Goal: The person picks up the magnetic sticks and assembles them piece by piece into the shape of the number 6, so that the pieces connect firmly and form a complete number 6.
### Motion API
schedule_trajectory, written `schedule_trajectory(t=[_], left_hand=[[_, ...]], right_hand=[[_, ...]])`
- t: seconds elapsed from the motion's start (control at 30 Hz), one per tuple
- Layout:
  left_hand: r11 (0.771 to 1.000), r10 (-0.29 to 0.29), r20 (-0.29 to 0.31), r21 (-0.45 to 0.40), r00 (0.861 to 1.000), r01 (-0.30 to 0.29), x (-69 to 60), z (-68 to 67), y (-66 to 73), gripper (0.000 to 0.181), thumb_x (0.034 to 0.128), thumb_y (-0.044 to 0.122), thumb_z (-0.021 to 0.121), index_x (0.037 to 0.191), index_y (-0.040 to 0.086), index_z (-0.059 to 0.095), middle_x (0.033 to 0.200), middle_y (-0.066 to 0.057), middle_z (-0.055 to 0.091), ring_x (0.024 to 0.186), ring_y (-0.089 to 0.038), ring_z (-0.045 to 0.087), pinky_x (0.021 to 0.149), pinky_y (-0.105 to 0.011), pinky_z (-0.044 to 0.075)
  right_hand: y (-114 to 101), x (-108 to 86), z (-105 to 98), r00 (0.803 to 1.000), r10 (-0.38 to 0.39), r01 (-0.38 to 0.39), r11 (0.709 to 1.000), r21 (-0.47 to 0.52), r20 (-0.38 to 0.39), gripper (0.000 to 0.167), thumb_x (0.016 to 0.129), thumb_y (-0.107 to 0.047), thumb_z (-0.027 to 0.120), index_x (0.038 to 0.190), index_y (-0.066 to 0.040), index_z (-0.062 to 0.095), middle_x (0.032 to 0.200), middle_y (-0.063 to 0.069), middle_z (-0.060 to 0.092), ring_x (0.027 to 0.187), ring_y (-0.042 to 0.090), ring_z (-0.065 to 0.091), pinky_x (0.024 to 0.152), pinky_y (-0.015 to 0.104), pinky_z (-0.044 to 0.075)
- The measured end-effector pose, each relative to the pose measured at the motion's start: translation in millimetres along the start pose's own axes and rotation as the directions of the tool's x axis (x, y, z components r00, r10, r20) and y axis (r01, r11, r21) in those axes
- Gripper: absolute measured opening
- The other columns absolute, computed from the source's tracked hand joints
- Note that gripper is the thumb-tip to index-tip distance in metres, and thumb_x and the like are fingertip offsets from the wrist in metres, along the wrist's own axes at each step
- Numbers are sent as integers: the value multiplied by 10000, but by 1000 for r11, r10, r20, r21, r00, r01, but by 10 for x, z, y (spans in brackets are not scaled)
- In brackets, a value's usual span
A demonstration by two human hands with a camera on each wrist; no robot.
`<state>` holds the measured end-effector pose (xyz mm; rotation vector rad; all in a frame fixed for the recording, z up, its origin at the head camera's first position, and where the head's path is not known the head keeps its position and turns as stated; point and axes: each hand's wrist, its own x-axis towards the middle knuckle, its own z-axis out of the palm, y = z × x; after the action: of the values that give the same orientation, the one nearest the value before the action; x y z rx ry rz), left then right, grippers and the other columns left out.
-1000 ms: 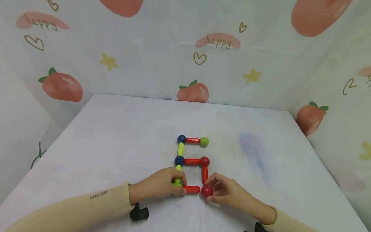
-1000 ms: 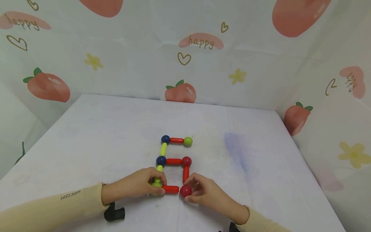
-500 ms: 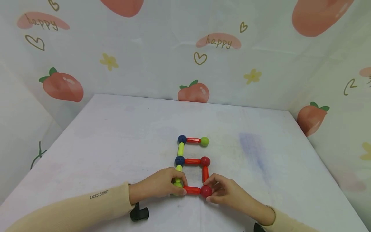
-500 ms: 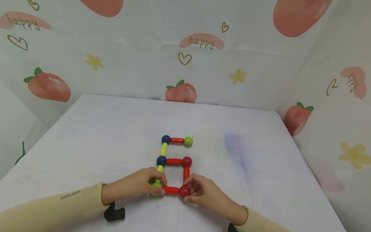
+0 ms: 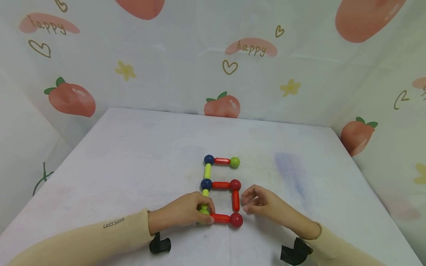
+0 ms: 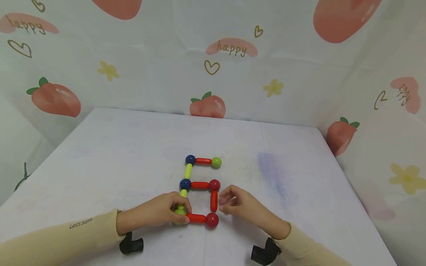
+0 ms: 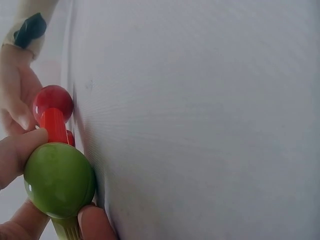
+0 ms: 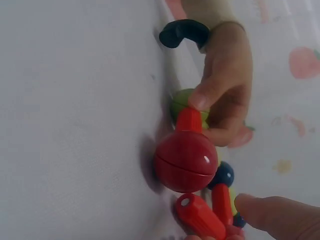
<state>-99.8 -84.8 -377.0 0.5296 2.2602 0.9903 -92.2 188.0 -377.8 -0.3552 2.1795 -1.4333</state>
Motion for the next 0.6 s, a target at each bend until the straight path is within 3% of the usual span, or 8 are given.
schedule_trajectory(t=[0.3, 0.6], left_hand=[[1000, 2, 11, -11, 1000, -1, 8, -1, -10, 79, 821, 217, 765, 839, 258, 700, 704, 16, 479, 719, -152, 462, 571, -264, 310], [1000, 12, 1, 1, 1000, -12, 9, 5, -6, 79, 815, 229, 768, 831, 259, 697, 694, 19, 475, 716, -154, 458, 567, -261, 307]], right_hand=[[23, 152, -10, 995, 92, -93, 993, 67, 24, 390, 887, -96, 657, 1201, 94, 525, 987, 84, 635, 864, 158, 627, 803, 274, 548], [-65, 266, 9, 984, 180, -180, 984, 1, 8, 292, 876, -91, 647, 1098, 87, 583, 832, 33, 634, 739, 114, 625, 749, 276, 559]])
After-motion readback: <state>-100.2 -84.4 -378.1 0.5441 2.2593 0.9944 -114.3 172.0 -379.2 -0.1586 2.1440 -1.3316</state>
